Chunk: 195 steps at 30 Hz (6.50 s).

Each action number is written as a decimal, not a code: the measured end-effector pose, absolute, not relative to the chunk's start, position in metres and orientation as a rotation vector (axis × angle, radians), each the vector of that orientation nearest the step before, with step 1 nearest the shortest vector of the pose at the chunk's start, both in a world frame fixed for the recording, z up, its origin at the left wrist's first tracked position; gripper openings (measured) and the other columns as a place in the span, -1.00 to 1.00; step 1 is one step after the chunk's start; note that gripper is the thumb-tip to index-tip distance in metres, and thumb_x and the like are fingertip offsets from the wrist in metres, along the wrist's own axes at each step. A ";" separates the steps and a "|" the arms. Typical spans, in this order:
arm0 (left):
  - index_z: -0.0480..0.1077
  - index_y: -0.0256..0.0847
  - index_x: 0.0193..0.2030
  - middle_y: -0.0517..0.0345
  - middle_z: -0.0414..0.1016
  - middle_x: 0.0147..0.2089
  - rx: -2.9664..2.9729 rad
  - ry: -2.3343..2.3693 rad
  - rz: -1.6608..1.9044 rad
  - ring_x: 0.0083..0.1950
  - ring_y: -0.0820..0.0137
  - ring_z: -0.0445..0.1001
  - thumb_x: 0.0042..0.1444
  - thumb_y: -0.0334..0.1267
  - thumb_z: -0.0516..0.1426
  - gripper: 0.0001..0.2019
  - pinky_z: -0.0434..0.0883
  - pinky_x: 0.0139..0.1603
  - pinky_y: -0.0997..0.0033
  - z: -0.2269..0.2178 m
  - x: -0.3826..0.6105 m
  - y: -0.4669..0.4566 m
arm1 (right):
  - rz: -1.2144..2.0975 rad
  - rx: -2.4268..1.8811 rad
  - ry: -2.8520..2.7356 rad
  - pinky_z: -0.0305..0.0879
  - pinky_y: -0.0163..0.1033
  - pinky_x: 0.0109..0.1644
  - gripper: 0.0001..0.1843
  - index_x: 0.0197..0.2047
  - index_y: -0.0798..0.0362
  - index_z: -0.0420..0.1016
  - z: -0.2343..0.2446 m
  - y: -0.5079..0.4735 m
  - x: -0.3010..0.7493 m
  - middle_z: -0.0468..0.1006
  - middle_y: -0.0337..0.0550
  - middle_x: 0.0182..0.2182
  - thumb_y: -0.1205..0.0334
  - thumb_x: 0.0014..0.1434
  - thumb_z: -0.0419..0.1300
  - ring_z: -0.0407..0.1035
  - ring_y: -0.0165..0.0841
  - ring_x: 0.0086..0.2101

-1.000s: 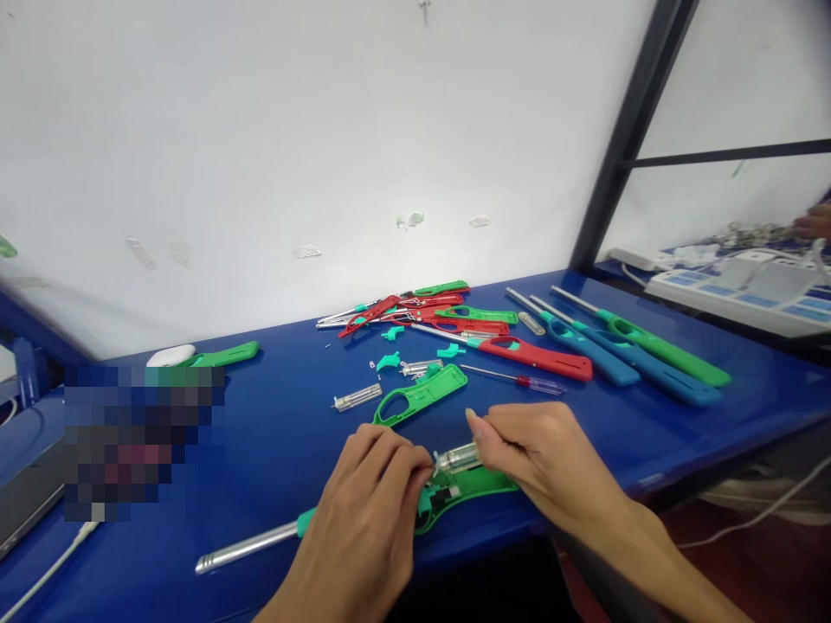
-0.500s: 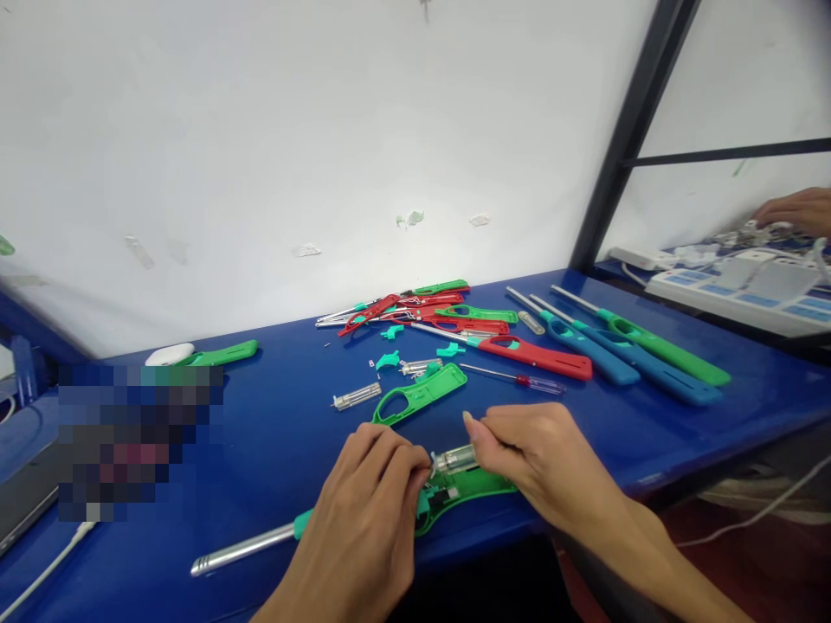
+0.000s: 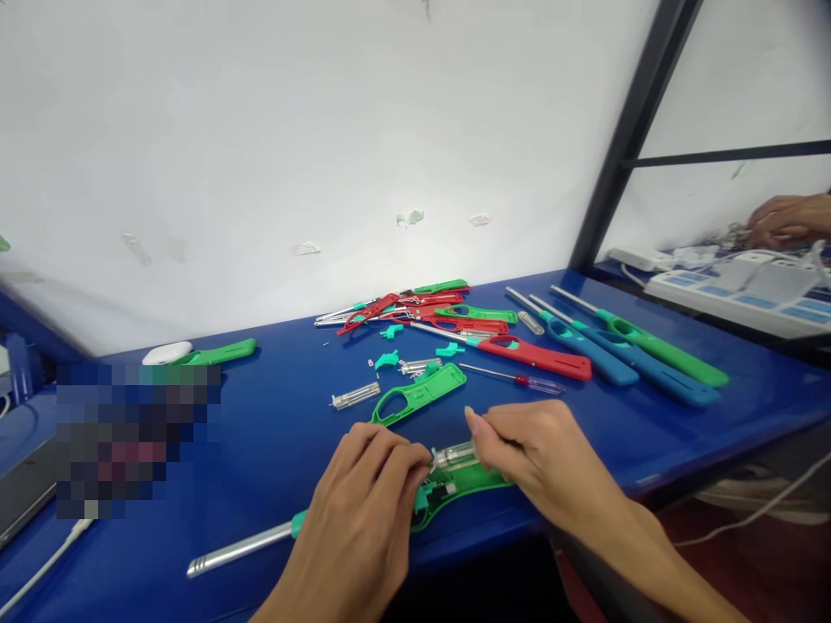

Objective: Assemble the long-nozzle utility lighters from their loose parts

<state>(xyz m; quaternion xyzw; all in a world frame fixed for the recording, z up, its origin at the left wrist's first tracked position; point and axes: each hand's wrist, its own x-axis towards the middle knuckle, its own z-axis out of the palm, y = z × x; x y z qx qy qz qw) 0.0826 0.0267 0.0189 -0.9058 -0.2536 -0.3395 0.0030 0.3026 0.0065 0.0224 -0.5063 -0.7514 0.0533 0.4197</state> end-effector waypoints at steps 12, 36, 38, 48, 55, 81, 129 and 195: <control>0.36 -0.18 -0.07 0.14 0.54 -0.19 -2.842 -0.791 -1.096 -0.17 0.26 0.38 0.40 -0.56 0.07 -0.81 0.44 -0.12 0.21 0.019 0.084 0.027 | 0.182 -1.293 -1.899 -0.08 -0.26 -0.52 -0.39 -0.64 0.06 0.15 0.023 0.006 0.303 0.17 -0.37 -0.70 0.16 0.49 0.07 0.02 -0.54 -0.65; 0.45 -0.22 0.11 -0.04 0.61 -0.05 -2.747 -0.810 -0.997 -0.03 0.13 0.56 0.40 -0.40 0.10 -0.79 0.62 -0.03 0.05 0.016 0.078 0.013 | 0.397 -1.592 -1.863 -0.29 -0.19 -0.50 -0.40 -0.56 0.00 -0.23 0.024 0.006 0.303 -0.14 -0.35 -0.57 0.02 0.38 0.04 -0.24 -0.47 -0.53; 0.45 -0.20 0.10 -0.03 0.62 -0.06 -2.760 -0.834 -0.982 -0.06 0.14 0.58 0.41 -0.38 0.09 -0.80 0.63 -0.06 0.04 0.015 0.076 0.012 | 0.373 -1.584 -1.858 -0.30 -0.20 -0.51 -0.37 -0.61 0.00 -0.19 0.024 0.006 0.303 -0.15 -0.35 -0.57 0.00 0.36 0.05 -0.26 -0.46 -0.53; 0.44 -0.17 0.07 0.02 0.64 -0.06 -2.779 -0.869 -1.013 -0.09 0.16 0.60 0.42 -0.35 0.09 -0.83 0.61 -0.07 0.05 0.016 0.076 0.011 | 0.341 -1.699 -1.792 -0.24 -0.21 -0.49 -0.26 -0.73 0.00 0.00 0.024 0.010 0.302 -0.11 -0.38 -0.60 -0.12 0.36 0.16 -0.23 -0.40 -0.49; 0.44 -0.17 0.07 0.04 0.64 -0.05 -2.798 -0.893 -1.020 -0.08 0.17 0.59 0.41 -0.36 0.11 -0.83 0.60 -0.06 0.07 0.017 0.075 0.010 | 0.368 -1.784 -1.774 -0.24 -0.19 -0.45 -0.23 -0.66 0.01 -0.07 0.025 0.009 0.301 -0.09 -0.34 -0.59 -0.36 0.34 0.05 -0.20 -0.42 -0.51; 0.39 -0.14 0.15 -0.02 0.56 0.02 -2.903 -0.907 -0.924 0.00 0.14 0.54 0.41 -0.41 0.08 -0.76 0.61 -0.02 0.00 0.017 0.073 0.010 | 0.521 -1.690 -1.837 -0.25 -0.15 -0.42 -0.31 -0.52 0.00 -0.21 0.024 0.007 0.308 -0.14 -0.32 -0.55 -0.25 0.44 -0.02 -0.23 -0.40 -0.50; 0.37 -0.17 0.14 -0.02 0.57 0.02 -2.919 -0.889 -0.882 0.00 0.18 0.56 0.43 -0.41 0.04 -0.78 0.62 0.04 0.08 0.021 0.074 0.008 | 0.400 -1.282 -2.063 0.42 -0.27 -0.07 -0.86 -0.06 -0.11 0.69 0.032 -0.008 0.326 0.64 -0.17 -0.10 0.13 0.42 0.28 0.54 -0.32 -0.16; 0.46 -0.20 0.07 -0.03 0.57 -0.06 -2.864 -0.799 -0.824 -0.13 0.21 0.59 0.41 -0.47 0.00 -0.73 0.63 -0.11 0.17 0.021 0.073 0.007 | 0.569 -1.270 -1.993 0.43 -0.34 -0.07 -0.85 -0.06 -0.19 0.75 0.025 -0.001 0.326 0.66 -0.30 -0.17 0.10 0.30 0.41 0.56 -0.40 -0.19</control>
